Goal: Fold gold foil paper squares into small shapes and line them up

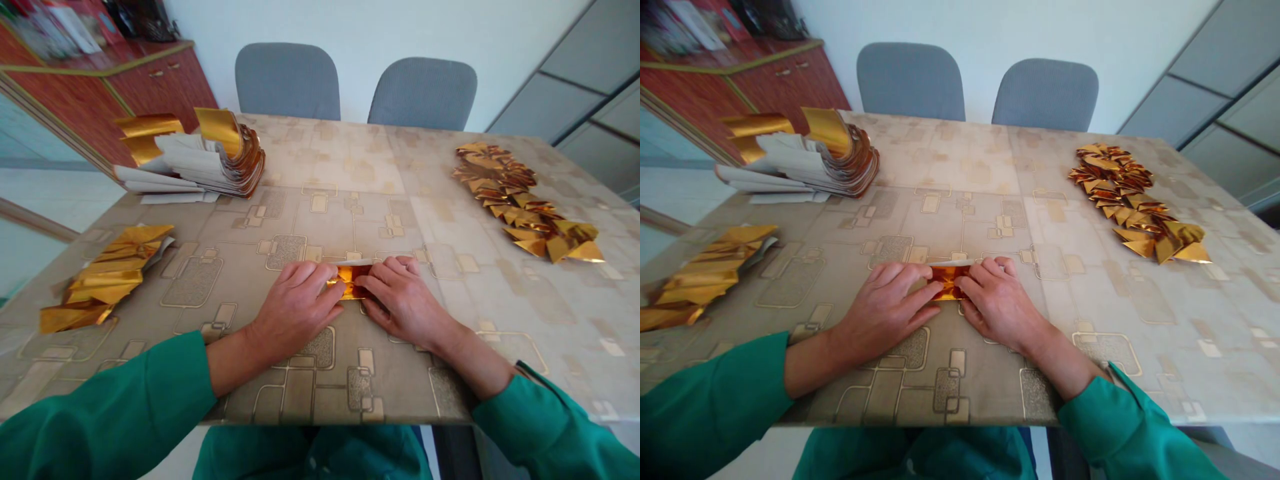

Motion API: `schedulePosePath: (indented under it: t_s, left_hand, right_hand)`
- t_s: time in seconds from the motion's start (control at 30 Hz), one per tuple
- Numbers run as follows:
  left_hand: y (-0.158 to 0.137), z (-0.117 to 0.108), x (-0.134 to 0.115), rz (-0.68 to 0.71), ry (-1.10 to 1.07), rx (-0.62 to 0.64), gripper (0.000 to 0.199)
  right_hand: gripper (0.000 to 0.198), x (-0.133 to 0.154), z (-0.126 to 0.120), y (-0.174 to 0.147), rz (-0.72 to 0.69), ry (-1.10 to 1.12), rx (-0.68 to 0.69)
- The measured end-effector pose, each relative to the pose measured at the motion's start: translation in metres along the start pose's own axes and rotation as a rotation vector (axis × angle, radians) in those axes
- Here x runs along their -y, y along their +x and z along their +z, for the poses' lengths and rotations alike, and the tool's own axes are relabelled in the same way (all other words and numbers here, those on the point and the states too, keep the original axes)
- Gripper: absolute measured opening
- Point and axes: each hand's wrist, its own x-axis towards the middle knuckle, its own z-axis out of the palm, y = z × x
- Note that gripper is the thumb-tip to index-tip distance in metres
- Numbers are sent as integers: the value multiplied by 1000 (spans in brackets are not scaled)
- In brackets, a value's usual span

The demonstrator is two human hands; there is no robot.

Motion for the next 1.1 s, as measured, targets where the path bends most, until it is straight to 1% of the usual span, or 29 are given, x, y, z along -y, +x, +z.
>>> schedulePosePath:
  t_s: [0.1, 0.23, 0.37, 0.5, 0.63, 0.77, 0.97, 1.1]
  left_hand:
    - [0, 4, -1, -4, -98, 49, 14]
    - [-1, 8, 2, -79, -226, 98, 19]
    - [-1, 6, 5, -154, -304, 119, 17]
    - [0, 6, 8, -213, -330, 104, 18]
    - [0, 9, 11, -242, -363, 74, 17]
    - [2, 11, 13, -263, -377, 81, 16]
    - [5, 12, 13, -305, -370, 72, 16]
    - [7, 13, 13, -310, -345, 57, 17]
  right_hand:
    - [20, -1, 0, -1, 9, 38, -1]
    - [19, -11, -1, -3, 27, 147, 4]
    - [16, -21, -2, -4, 59, 268, 27]
    - [19, -22, 0, -3, 116, 330, -7]
    - [20, -20, 2, -1, 174, 349, -43]
    - [17, -18, 2, -1, 217, 359, -46]
    - [16, -13, 7, 1, 290, 300, -104]
    - [13, -12, 12, 2, 313, 256, -148]
